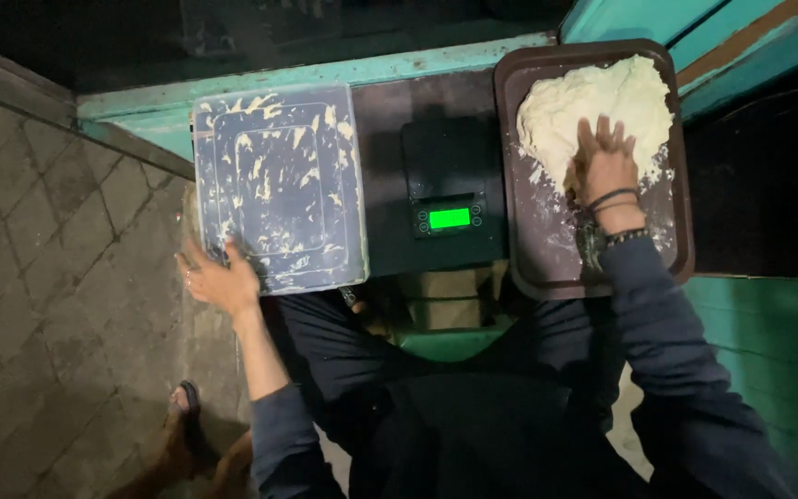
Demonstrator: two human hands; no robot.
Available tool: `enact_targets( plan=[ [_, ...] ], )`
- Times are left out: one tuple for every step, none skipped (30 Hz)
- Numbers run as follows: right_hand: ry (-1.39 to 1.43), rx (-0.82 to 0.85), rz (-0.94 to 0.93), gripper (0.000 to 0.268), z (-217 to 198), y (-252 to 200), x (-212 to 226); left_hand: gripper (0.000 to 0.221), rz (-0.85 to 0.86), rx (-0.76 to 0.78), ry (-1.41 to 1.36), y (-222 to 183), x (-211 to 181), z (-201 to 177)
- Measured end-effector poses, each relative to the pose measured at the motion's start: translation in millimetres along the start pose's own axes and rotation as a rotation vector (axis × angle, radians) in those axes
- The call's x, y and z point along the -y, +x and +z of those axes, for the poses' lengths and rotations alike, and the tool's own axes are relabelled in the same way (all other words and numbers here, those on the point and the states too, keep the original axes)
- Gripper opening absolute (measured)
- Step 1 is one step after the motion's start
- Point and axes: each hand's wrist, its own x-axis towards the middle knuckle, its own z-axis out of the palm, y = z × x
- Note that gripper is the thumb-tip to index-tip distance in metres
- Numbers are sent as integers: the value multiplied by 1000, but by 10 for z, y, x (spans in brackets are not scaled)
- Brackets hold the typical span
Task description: Portioning dough from a large mass, weighing it on a digital scale, and rolling it into small balls.
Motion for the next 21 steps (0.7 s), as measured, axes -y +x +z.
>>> enact_targets(
  plan=[
    [-16, 29, -8, 84, 123, -3, -64, 66, -50, 46, 19, 33, 95, 46],
    [-17, 27, -2, 84, 190, -93, -43, 66, -46, 48, 16, -3, 75, -1],
    [-83, 79, 18, 83, 258, -180, -27, 67, -16, 63, -6, -43, 50, -45],
    [-153, 129, 45, 83, 306, -266, -52, 67, 17, 81, -36, -89, -10, -49],
    [-158, 124, 56, 83, 252, -338, -60, 67, 25, 87, -46, -95, 12, -18],
    [-165, -8, 8, 75, 194, -416, -61, 68, 28, 77, -46, -113, 46, 1],
    [-172, -139, -42, 73, 137, -496, -60, 69, 31, 68, -47, -130, 82, 19],
    [-176, -142, -38, 73, -12, -419, -69, 69, 33, 70, -52, -132, 66, -7],
    [-129, -196, -53, 77, -161, -347, -80, 70, 41, 94, -88, -137, 51, -34],
    [-81, -247, -69, 81, -304, -294, -79, 71, 47, 119, -120, -151, 57, -83],
    [-84, -247, -67, 81, -339, -191, -48, 71, 48, 122, -122, -166, 76, -75],
    [11, -141, 14, 91, -370, -86, -13, 71, 41, 156, -147, -165, 90, -68],
    [106, -36, 93, 101, -406, 20, 20, 71, 34, 190, -172, -162, 101, -64],
    [106, -42, 97, 101, -368, 16, 184, 71, 40, 189, -177, -180, 39, -131],
    [65, -21, 138, 103, -331, 16, 350, 70, 45, 205, -185, -197, -22, -199],
    [23, 0, 179, 105, -287, 18, 511, 69, 49, 220, -194, -222, -80, -259],
    [23, -6, 183, 105, -137, -73, 525, 69, 54, 220, -199, -204, -61, -234],
    [-56, -91, 70, 99, 19, -182, 539, 67, 57, 202, -223, -211, -24, -220],
    [-134, -175, -43, 93, 176, -289, 552, 65, 61, 184, -247, -217, 12, -202],
    [-135, -175, -37, 93, 179, -405, 506, 65, 65, 187, -249, -194, 124, -150],
    [-134, -210, -105, 77, 182, -521, 457, 63, 70, 163, -265, -172, 231, -95]
  ],
)
